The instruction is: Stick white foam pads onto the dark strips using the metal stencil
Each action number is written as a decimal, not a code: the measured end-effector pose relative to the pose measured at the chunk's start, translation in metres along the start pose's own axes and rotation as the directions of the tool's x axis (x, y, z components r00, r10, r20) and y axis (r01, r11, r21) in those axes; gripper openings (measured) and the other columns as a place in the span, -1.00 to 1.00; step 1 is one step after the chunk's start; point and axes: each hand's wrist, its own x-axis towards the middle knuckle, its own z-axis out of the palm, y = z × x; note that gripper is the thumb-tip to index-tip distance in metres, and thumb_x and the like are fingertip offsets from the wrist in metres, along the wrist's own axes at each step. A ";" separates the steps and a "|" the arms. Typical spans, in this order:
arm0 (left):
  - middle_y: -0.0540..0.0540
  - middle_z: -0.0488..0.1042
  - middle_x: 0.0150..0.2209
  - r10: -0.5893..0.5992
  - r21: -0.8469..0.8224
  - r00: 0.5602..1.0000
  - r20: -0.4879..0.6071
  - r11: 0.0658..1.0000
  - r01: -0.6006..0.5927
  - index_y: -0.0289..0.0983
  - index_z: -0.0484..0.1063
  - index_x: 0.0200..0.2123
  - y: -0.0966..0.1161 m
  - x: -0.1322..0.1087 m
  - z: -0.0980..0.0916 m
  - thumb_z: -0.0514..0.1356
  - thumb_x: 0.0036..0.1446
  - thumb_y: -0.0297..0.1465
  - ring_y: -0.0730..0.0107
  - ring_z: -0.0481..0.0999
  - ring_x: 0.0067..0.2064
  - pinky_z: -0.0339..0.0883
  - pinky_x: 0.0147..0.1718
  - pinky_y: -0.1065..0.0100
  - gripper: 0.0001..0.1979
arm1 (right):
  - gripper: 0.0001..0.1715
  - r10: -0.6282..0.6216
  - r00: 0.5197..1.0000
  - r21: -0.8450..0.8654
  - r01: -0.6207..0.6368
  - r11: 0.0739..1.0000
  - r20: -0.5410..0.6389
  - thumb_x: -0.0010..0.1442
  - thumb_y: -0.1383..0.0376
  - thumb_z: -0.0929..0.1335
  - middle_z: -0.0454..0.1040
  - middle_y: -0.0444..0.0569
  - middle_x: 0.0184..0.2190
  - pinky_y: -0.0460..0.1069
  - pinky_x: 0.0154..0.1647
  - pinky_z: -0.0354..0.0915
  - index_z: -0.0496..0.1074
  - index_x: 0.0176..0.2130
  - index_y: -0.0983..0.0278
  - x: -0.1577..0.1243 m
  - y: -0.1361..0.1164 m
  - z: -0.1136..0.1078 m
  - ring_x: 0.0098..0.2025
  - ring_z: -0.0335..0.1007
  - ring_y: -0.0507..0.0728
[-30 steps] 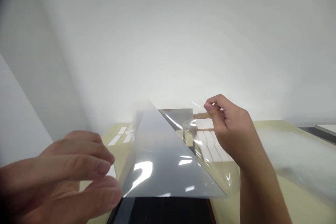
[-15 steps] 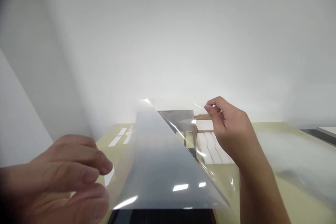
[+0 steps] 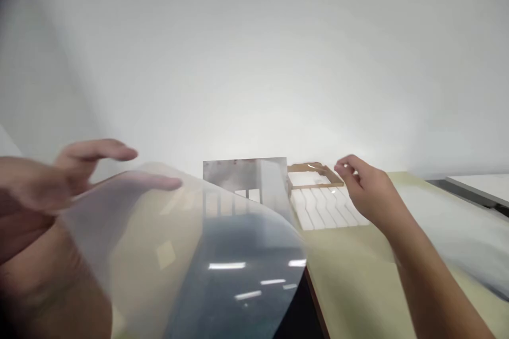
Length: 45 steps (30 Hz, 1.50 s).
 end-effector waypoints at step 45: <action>-0.18 0.33 0.40 -0.675 0.598 0.574 0.464 0.717 0.359 -0.11 0.52 0.18 -0.105 -0.175 -0.019 0.22 0.46 -0.17 -0.13 0.23 0.45 0.12 0.42 -0.27 -0.68 | -0.13 0.002 0.494 0.420 -0.740 0.525 0.869 0.39 -0.04 0.42 0.42 -0.02 0.03 0.10 -0.28 0.64 0.02 0.48 -0.02 -0.135 -0.065 0.149 -0.25 0.70 0.16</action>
